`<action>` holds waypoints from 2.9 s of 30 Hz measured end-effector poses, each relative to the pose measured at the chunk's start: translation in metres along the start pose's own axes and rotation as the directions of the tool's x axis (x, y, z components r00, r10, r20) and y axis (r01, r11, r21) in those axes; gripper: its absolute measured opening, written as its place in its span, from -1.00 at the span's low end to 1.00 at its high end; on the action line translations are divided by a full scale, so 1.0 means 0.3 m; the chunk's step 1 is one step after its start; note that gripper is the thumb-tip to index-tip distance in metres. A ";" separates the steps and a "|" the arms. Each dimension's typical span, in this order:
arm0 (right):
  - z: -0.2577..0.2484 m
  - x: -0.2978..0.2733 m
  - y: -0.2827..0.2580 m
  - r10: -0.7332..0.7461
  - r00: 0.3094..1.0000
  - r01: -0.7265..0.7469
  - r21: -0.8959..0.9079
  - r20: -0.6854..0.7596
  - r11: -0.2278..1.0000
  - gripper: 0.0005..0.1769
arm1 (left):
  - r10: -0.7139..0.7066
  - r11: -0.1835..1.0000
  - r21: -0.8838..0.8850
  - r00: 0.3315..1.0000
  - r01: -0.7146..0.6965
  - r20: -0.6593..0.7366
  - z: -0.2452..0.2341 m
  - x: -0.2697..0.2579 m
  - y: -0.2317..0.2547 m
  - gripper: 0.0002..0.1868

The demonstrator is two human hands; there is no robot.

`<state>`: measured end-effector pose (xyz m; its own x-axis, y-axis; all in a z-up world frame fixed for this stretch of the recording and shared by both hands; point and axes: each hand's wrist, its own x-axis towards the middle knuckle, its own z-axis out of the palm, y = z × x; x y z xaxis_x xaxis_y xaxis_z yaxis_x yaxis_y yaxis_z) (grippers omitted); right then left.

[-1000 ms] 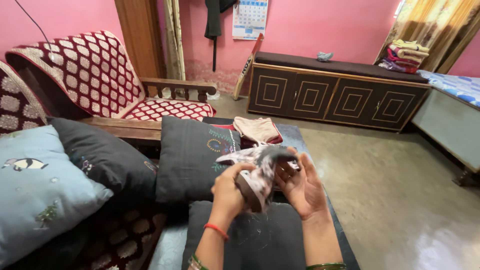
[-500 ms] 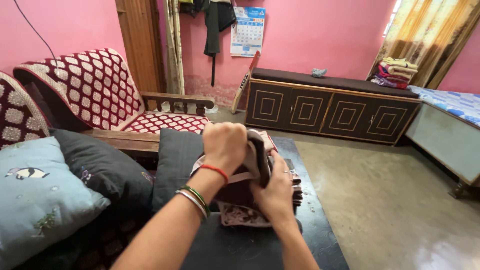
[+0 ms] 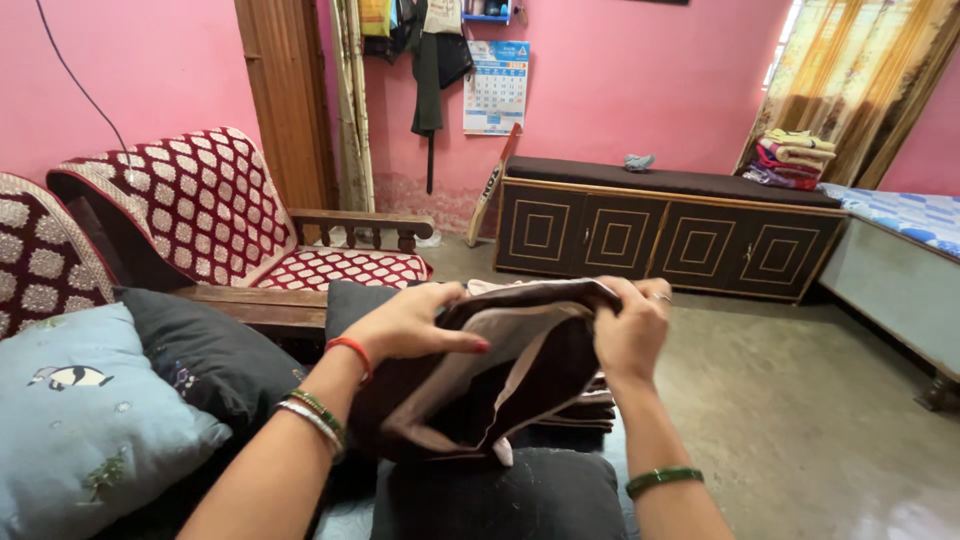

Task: The person inserts pillow inserts into various pillowcases, including a red one, a beige one, and a brown one. They manipulate the fabric to fit the inserts, zip the closures, and smooth the surfaces. The person handles the pillows one at a time, stacking the finished ones on a table.

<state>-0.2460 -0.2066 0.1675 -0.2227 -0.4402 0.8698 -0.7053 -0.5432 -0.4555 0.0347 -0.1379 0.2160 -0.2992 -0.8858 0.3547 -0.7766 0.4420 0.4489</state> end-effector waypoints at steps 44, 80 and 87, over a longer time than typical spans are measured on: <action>0.118 0.286 -0.199 -0.053 0.703 0.355 -0.285 0.709 0.891 -0.61 | -0.654 0.381 -0.916 0.736 0.122 -0.174 -0.403 -0.072 -0.416 -0.77; 0.192 -0.685 0.394 -0.024 0.533 -0.055 0.064 0.846 0.996 -0.27 | -0.800 0.547 -0.482 0.258 0.685 -0.541 0.692 -0.730 -0.581 -0.27; -0.102 -0.700 0.403 0.592 0.413 -0.517 -0.357 0.692 0.778 0.05 | -0.918 0.365 -0.640 0.378 0.677 -0.124 0.870 -0.764 -0.411 0.02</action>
<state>-0.3051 -0.1579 -0.0645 -0.0443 -0.9982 -0.0411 -0.6741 0.0602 -0.7361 0.0544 -0.0263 -0.1346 0.6680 -0.7229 -0.1765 -0.1312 -0.3479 0.9283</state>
